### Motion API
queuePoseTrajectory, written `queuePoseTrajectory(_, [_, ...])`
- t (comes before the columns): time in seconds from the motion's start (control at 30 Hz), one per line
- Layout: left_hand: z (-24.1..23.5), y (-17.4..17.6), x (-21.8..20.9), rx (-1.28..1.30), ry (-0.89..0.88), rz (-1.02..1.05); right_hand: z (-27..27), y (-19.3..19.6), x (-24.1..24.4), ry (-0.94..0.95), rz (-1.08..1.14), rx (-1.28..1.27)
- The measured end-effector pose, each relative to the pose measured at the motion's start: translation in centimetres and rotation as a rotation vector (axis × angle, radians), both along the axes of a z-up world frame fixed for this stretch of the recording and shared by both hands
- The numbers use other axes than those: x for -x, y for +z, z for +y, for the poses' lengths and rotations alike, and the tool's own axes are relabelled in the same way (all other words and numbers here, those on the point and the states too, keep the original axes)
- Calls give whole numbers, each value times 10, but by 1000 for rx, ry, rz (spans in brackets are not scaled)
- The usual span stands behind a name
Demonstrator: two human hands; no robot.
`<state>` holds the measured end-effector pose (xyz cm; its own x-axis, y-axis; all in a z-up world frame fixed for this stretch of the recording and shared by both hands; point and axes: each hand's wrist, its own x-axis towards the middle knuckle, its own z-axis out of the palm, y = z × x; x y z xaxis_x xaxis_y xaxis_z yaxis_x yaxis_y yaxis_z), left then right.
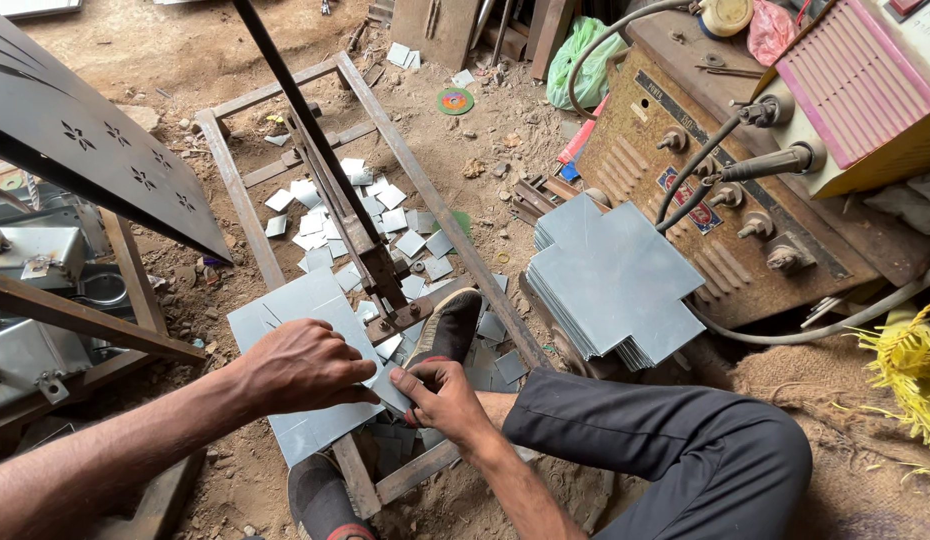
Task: The person aligns metal sheets with a lever shear and pulls the handle down to cut them, handling the items one at a time and placing the processed pieces in a stack.
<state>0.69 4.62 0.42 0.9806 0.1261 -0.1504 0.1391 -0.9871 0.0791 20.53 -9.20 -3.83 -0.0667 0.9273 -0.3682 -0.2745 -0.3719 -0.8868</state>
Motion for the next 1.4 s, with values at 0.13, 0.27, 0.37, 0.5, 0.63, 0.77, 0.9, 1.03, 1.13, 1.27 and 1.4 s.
queuePoseTrajectory(0.13, [2, 1, -1, 15, 24, 44, 0, 4, -2, -54, 14, -82])
queuePoseTrajectory(0.27, [1, 0, -1, -13, 10, 29, 3, -5, -5, 37, -171, -58])
queuePoseTrajectory(0.37, [-1, 1, -1, -10, -28, 58, 2, -12, -4, 56, -130, -76])
queuePoseTrajectory(0.5, [-2, 0, -2, -11, -30, 31, 2, -2, -6, -2, -85, -111])
queuePoseTrajectory(0.63, [-3, 4, -2, -9, 7, 56, 2, 9, -8, 23, -165, -163])
queuePoseTrajectory(0.77, [-5, 9, -3, 5, 10, 56, 1, 11, -8, 39, -182, -122])
queuePoseTrajectory(0.9, [-5, 10, -4, -7, 7, 52, 2, 9, -9, 35, -173, -113])
queuePoseTrajectory(1.03, [-4, 4, -2, -13, 1, -4, 4, -3, -16, 71, -183, -88])
queuePoseTrajectory(1.13, [0, 0, -1, 5, 45, -65, 10, -17, -28, 175, -639, -256])
queuePoseTrajectory(1.27, [6, 5, 2, 28, 120, 8, 11, -29, -43, 209, -716, -5])
queuePoseTrajectory(1.4, [7, 13, 5, 18, 180, -66, 9, -24, -58, 167, -1036, 87])
